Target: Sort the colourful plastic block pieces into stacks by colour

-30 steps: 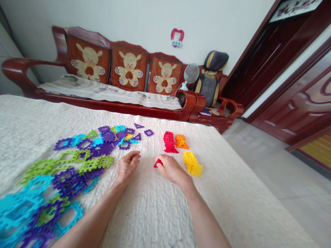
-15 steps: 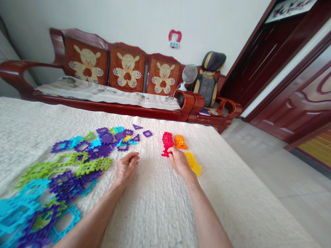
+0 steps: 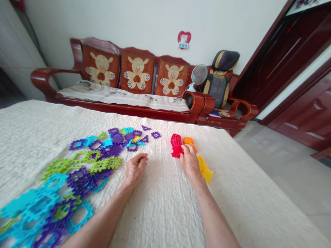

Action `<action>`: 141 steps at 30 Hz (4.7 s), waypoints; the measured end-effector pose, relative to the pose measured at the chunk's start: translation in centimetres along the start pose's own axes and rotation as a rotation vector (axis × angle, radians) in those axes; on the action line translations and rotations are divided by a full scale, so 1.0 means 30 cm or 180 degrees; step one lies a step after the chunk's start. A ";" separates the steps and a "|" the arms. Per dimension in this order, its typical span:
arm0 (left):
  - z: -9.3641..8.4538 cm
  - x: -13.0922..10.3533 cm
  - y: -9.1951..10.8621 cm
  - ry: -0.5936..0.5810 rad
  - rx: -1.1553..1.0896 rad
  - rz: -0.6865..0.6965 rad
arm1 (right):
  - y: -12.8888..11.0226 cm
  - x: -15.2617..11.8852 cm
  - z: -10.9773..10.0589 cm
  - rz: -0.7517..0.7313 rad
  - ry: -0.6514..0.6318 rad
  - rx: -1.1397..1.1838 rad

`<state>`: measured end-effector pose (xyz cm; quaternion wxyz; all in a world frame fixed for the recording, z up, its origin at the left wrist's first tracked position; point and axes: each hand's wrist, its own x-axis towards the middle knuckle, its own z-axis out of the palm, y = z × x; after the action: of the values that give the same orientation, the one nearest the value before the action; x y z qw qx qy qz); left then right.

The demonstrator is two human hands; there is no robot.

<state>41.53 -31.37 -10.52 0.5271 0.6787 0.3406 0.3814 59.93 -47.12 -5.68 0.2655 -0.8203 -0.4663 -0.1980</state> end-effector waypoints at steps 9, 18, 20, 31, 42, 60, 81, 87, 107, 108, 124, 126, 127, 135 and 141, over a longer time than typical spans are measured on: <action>-0.003 -0.008 0.039 0.0012 0.0062 0.0012 | -0.003 -0.021 0.045 0.0121 -0.0069 -0.0227; -0.004 -0.011 0.072 0.0003 0.0175 -0.0018 | -0.036 -0.010 0.033 -0.0129 0.0209 -0.0161; -0.003 -0.012 0.077 0.0023 0.0208 -0.0017 | -0.071 -0.024 0.046 -0.0217 0.0154 0.0077; 0.003 -0.010 0.065 0.0069 0.0244 -0.0013 | -0.196 -0.009 0.139 0.0618 -0.0755 0.0006; 0.001 0.009 0.033 0.0158 -0.0282 -0.0261 | -0.261 -0.029 0.168 0.1022 -0.0292 -0.0194; -0.123 0.190 0.214 -0.0111 0.2460 0.0789 | -0.249 -0.030 0.178 0.0723 -0.0130 0.0628; -0.273 0.106 0.164 -0.0811 0.3598 0.0310 | -0.256 -0.017 0.172 0.0794 -0.0318 0.0249; -0.298 0.081 0.160 -0.0959 0.3564 0.0368 | -0.247 -0.014 0.181 0.0760 -0.0393 0.0159; -0.357 0.035 0.153 -0.0540 0.2905 0.0769 | -0.263 -0.010 0.167 0.0865 -0.0450 0.0171; -0.367 0.041 0.152 -0.0506 0.3014 0.0708 | -0.262 -0.010 0.167 0.0862 -0.0447 0.0166; -0.456 0.079 0.121 -0.0454 0.3074 0.0316 | -0.252 -0.014 0.181 0.0763 -0.0326 0.0175; -0.468 0.086 0.112 -0.0416 0.2977 0.0346 | -0.253 -0.012 0.180 0.0769 -0.0368 0.0174; -0.474 0.089 0.109 -0.0411 0.2943 0.0364 | -0.253 -0.012 0.179 0.0780 -0.0387 0.0170; -0.483 0.101 0.125 -0.0570 0.2875 0.0391 | -0.262 -0.010 0.171 0.0874 -0.0447 0.0170; -0.470 0.105 0.139 -0.0603 0.3130 0.0351 | -0.263 -0.011 0.169 0.0881 -0.0468 0.0248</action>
<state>30.92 -23.11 -3.78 0.1526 0.8954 0.3944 0.1397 53.30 -40.85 -7.84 0.2870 -0.8781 -0.3743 -0.0807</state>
